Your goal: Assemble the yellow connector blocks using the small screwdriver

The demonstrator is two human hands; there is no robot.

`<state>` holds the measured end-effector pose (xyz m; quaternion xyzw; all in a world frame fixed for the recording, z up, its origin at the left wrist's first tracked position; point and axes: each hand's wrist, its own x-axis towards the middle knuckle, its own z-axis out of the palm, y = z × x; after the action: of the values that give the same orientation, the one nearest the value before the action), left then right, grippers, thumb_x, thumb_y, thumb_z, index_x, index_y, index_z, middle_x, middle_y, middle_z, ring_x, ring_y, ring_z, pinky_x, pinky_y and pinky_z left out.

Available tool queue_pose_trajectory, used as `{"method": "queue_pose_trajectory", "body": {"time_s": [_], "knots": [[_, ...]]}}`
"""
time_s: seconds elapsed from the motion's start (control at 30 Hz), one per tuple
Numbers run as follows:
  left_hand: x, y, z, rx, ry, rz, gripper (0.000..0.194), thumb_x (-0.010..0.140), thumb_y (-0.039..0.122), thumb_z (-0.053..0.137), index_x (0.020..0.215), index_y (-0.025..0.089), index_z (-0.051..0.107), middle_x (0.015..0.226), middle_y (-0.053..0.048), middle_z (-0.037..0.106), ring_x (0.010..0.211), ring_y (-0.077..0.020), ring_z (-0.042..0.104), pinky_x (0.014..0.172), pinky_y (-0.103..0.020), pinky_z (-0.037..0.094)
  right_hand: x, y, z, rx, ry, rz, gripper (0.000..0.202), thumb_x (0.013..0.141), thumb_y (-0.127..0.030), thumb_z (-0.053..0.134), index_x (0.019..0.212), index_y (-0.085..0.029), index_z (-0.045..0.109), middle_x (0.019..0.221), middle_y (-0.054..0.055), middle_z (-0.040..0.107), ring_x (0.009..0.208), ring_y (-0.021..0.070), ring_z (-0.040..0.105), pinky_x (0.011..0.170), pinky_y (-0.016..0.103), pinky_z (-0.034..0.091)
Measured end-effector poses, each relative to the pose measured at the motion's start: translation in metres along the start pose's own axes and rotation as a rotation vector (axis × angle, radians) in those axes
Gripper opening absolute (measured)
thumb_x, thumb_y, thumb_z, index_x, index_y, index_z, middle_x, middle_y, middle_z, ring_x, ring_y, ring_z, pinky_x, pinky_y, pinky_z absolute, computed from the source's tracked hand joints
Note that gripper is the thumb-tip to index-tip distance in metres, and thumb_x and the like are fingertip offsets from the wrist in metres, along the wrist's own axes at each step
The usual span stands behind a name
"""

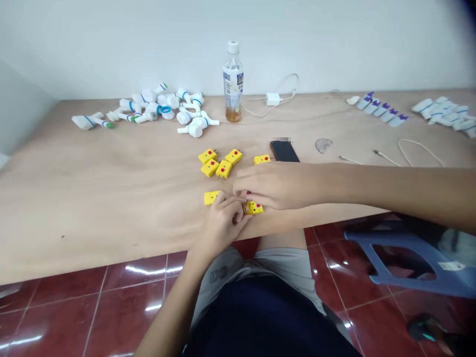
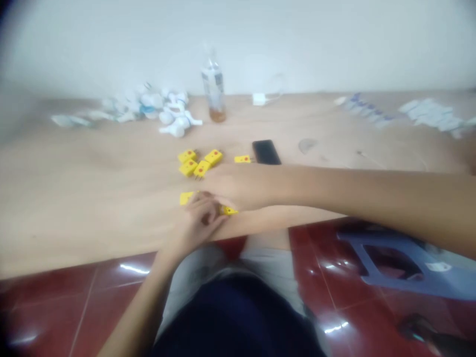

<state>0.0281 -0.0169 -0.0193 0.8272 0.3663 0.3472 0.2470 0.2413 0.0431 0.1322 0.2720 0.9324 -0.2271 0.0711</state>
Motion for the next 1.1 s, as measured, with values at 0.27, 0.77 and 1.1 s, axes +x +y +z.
{"method": "queue_pose_trajectory", "body": {"time_s": [0.27,0.77,1.1], "knots": [[-0.001,0.0,0.002,0.003,0.001,-0.025,0.044,0.107,0.022,0.077,0.076,0.026,0.046,0.082,-0.002,0.069,0.095,-0.0266,0.066,0.086,-0.041,0.056,-0.002,0.007,0.003,0.066,0.05,0.031,0.023,0.114,-0.019,0.054,0.122,-0.017,0.076,0.111,0.01,0.082,0.09,0.0228,0.066,0.076,0.035,0.037],[-0.005,-0.004,0.004,-0.012,-0.002,-0.03,0.047,0.103,0.017,0.082,0.077,0.026,0.044,0.094,-0.004,0.078,0.108,-0.0309,0.069,0.086,-0.042,0.055,-0.023,0.003,-0.004,0.108,0.105,0.107,0.029,0.107,-0.021,0.055,0.079,-0.02,0.063,0.07,-0.001,0.061,0.065,0.0158,0.048,0.07,0.035,0.03],[-0.001,-0.002,0.001,-0.027,0.015,-0.004,0.044,0.105,0.02,0.081,0.078,0.025,0.047,0.094,-0.004,0.076,0.104,-0.028,0.067,0.089,-0.042,0.057,-0.023,-0.001,0.017,0.134,0.114,0.03,0.033,0.11,-0.019,0.055,0.077,-0.02,0.061,0.072,0.0,0.063,0.065,0.0162,0.047,0.071,0.033,0.034]]}}
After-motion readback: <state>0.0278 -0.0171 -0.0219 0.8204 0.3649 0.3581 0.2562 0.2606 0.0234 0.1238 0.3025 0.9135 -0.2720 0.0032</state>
